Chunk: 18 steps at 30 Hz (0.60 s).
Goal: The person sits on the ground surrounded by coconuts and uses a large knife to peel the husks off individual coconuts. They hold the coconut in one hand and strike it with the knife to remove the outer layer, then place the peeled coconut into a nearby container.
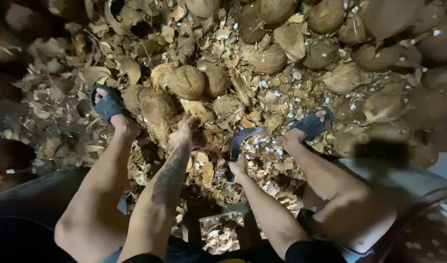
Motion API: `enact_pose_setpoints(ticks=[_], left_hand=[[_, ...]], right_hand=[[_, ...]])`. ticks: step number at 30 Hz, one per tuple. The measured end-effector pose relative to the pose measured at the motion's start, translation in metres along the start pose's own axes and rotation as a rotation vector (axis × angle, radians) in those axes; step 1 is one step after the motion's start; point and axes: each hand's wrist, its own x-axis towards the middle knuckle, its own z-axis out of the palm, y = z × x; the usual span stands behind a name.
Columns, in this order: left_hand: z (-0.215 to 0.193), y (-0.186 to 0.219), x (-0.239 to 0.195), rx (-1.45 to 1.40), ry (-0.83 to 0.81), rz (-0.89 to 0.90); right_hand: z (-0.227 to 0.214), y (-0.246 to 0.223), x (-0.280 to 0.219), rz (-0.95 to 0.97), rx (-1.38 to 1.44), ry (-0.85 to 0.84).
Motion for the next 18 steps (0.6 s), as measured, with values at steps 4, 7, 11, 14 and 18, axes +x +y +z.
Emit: enact_pose_setpoints(ticks=[4, 7, 11, 14, 18], left_hand=[[-0.011, 0.0, -0.01, -0.018, -0.082, 0.037], [-0.022, -0.007, 0.002, -0.128, -0.152, 0.033], [-0.037, -0.011, 0.011, -0.32, -0.258, -0.099], [-0.042, -0.029, 0.01, -0.335, -0.319, -0.059], [-0.045, -0.023, -0.008, -0.306, -0.289, -0.077]], right_hand=[[-0.005, 0.002, -0.005, 0.011, 0.035, -0.011], [-0.016, -0.003, -0.033, 0.054, 0.098, -0.035], [-0.027, 0.002, -0.028, 0.016, 0.168, -0.076], [-0.037, 0.014, -0.028, 0.038, 0.166, -0.048], [-0.048, 0.017, -0.048, 0.089, 0.649, -0.099]])
